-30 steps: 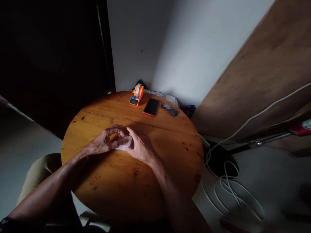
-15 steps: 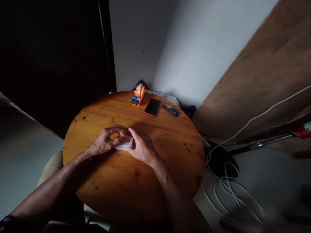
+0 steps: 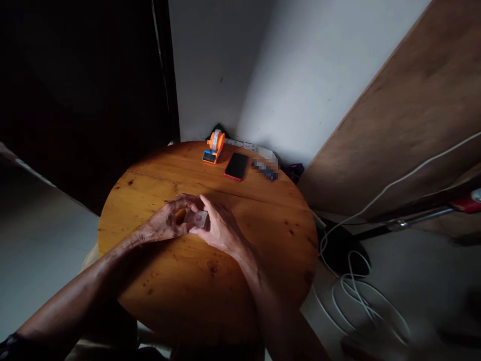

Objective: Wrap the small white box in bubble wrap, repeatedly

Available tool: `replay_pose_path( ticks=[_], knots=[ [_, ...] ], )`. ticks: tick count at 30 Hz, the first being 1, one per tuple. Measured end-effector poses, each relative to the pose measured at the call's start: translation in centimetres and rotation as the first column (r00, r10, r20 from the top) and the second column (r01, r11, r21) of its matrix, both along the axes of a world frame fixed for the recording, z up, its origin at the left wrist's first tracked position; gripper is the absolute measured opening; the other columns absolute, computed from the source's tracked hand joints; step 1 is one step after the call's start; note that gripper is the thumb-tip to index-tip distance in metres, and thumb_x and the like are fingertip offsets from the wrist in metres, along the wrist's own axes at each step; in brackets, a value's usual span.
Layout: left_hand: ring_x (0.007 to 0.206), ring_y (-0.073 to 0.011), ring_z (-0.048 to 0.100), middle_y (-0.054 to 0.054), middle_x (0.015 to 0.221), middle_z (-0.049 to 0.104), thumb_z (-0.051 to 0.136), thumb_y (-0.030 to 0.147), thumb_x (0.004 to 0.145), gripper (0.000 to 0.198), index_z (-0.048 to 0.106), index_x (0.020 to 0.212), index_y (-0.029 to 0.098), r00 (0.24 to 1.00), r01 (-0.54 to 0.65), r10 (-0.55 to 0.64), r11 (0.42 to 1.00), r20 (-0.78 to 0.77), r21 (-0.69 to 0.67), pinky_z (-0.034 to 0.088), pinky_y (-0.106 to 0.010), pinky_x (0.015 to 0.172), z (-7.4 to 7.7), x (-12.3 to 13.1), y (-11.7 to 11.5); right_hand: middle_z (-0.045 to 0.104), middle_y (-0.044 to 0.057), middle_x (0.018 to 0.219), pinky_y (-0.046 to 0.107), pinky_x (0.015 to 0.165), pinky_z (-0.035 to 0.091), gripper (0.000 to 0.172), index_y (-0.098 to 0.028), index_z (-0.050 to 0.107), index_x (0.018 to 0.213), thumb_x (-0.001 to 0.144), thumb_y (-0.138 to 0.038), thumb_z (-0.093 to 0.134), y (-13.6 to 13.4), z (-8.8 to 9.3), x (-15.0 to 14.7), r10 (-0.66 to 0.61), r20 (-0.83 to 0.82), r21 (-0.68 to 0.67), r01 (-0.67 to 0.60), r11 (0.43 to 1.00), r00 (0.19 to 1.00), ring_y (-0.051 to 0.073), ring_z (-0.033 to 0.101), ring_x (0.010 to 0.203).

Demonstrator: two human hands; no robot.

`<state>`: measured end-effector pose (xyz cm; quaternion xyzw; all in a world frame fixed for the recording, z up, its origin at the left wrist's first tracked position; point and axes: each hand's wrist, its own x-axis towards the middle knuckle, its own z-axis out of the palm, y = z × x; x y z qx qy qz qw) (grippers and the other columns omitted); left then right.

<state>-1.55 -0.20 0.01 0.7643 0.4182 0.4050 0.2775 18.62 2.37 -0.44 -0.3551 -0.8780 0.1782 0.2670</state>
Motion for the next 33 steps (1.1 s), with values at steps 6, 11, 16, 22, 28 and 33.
replay_pose_path(
  ticks=[6, 11, 16, 22, 28, 33],
  knots=[
    [0.106, -0.0225, 0.065, -0.009, 0.117, 0.067, 0.066, 0.021, 0.084, 0.006, 0.065, 0.089, 0.019, 0.998, -0.061, 0.061, 0.996, 0.008, 0.061, 0.054, -0.037, 0.090, -0.22, 0.29, 0.02, 0.066, 0.014, 0.128, 0.050, 0.097, 0.051, 0.085, -0.023, 0.034, 0.150, 0.075, -0.023, 0.076, -0.19, 0.22, 0.05, -0.004, 0.005, 0.000, 0.004, 1.000, 1.000, 0.031, 0.064, 0.113],
    [0.106, -0.0228, 0.065, -0.009, 0.115, 0.069, 0.064, 0.020, 0.085, 0.003, 0.066, 0.083, 0.019, 0.995, -0.096, 0.098, 0.986, -0.006, 0.138, 0.052, -0.038, 0.091, -0.74, 0.07, 0.26, 0.063, 0.014, 0.133, 0.051, 0.099, 0.050, 0.087, -0.023, 0.033, 0.150, 0.074, -0.020, 0.075, -0.09, 0.03, 0.13, 0.006, 0.010, 0.004, -0.006, 1.000, 1.000, 0.031, 0.062, 0.117],
    [0.096, -0.0207, 0.066, -0.008, 0.102, 0.071, 0.061, 0.018, 0.086, 0.004, 0.064, 0.083, 0.018, 0.994, -0.104, 0.105, 0.980, 0.004, 0.167, 0.051, -0.036, 0.086, -0.41, 0.31, 0.09, 0.061, 0.016, 0.135, 0.051, 0.099, 0.050, 0.083, -0.022, 0.037, 0.147, 0.074, -0.023, 0.076, 0.05, -0.14, 0.09, 0.002, 0.017, 0.040, -0.003, 0.999, 1.000, 0.032, 0.061, 0.119],
    [0.082, -0.0193, 0.064, -0.005, 0.085, 0.069, 0.060, 0.021, 0.088, 0.006, 0.065, 0.088, 0.018, 0.982, -0.164, 0.184, 0.946, -0.046, 0.280, 0.050, -0.033, 0.078, -0.49, 0.51, -0.08, 0.064, 0.018, 0.130, 0.051, 0.098, 0.050, 0.080, -0.019, 0.039, 0.145, 0.075, -0.025, 0.077, 0.03, -0.19, 0.00, -0.011, 0.040, 0.056, 0.009, 0.998, 0.999, 0.033, 0.062, 0.118],
    [0.082, -0.0180, 0.063, -0.006, 0.085, 0.067, 0.056, 0.015, 0.089, 0.010, 0.064, 0.094, 0.018, 0.979, -0.145, 0.185, 0.925, -0.084, 0.352, 0.050, -0.030, 0.075, -0.59, 0.66, -0.09, 0.066, 0.015, 0.126, 0.048, 0.097, 0.051, 0.077, -0.020, 0.039, 0.143, 0.075, -0.026, 0.076, 0.04, -0.21, -0.12, 0.002, 0.025, 0.053, -0.003, 0.999, 1.000, 0.031, 0.064, 0.114],
    [0.084, -0.0175, 0.062, -0.006, 0.088, 0.066, 0.054, 0.011, 0.089, 0.015, 0.063, 0.099, 0.018, 0.989, -0.096, 0.131, 0.924, -0.072, 0.369, 0.051, -0.031, 0.077, -0.49, 0.94, -0.23, 0.067, 0.015, 0.124, 0.047, 0.096, 0.051, 0.078, -0.021, 0.041, 0.142, 0.074, -0.030, 0.078, 0.06, -0.14, -0.14, 0.000, 0.027, 0.073, -0.002, 0.997, 1.000, 0.031, 0.065, 0.111]
  ],
)
